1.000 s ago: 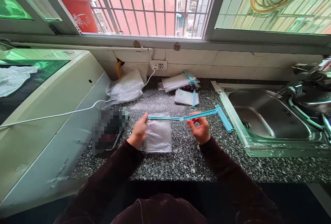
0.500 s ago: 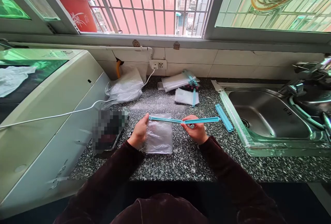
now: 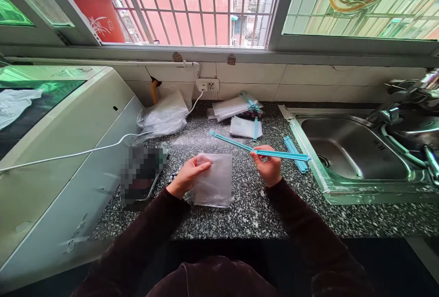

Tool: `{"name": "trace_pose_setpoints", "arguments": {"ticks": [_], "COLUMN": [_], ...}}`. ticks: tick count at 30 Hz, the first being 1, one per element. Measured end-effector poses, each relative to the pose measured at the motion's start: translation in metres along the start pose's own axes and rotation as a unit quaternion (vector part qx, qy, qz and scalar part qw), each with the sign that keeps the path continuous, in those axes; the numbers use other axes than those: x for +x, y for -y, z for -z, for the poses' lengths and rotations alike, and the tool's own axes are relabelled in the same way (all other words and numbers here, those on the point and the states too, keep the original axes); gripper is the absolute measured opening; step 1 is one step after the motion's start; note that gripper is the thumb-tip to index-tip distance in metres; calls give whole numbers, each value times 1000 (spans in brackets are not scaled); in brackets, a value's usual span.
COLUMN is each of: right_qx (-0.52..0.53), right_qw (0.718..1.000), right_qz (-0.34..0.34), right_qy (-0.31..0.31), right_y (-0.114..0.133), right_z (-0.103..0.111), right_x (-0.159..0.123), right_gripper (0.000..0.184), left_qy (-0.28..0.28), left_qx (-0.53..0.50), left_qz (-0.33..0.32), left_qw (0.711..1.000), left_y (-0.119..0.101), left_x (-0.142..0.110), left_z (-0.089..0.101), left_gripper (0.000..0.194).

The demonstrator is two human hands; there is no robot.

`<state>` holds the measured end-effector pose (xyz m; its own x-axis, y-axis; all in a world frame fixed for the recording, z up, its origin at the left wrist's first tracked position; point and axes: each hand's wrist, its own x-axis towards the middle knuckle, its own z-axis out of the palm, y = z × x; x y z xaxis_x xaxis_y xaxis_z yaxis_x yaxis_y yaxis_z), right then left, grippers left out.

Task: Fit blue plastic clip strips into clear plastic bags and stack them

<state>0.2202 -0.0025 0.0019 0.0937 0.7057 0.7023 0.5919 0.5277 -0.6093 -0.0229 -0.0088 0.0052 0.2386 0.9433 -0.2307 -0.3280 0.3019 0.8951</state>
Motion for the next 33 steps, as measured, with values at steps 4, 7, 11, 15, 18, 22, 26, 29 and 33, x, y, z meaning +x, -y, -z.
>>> {"name": "trace_pose_setpoints", "arguments": {"ticks": [4,7,11,15,18,22,26,29,33], "right_qx": [2,14,25,36,30,32,33,34,38], "right_qw": [998,995,990,990,991,992,992,991,991], "right_qz": [39,72,88,98,91,82,93,102,86], "right_qy": [46,74,104,94,91,88,77,81,90], "right_y": [-1,4,12,14,15,16,18,19,18], "right_z": [-10,-18,-21,-18,-16,-15,-14,-14,-13], "right_x": [-7,-13,-17,-17,-16,-16,-16,-16,-17], "right_gripper": [7,5,4,3,3,4,3,3,5], "left_qy": [16,28,43,48,51,50,46,44,37], "left_qx": [8,13,3,-3,0,-2,0,-3,-5], "left_qz": [-4,4,22,26,27,34,37,40,41], "left_qw": [1000,1000,999,999,998,998,998,998,998], "left_y": [2,3,3,4,4,5,4,3,2], "left_x": [-1,-2,-3,-2,-1,-1,-1,-2,-3], "left_z": [-1,-2,-4,-4,-4,-4,-4,-5,-6], "left_gripper": [34,35,37,36,34,35,35,37,39]}}
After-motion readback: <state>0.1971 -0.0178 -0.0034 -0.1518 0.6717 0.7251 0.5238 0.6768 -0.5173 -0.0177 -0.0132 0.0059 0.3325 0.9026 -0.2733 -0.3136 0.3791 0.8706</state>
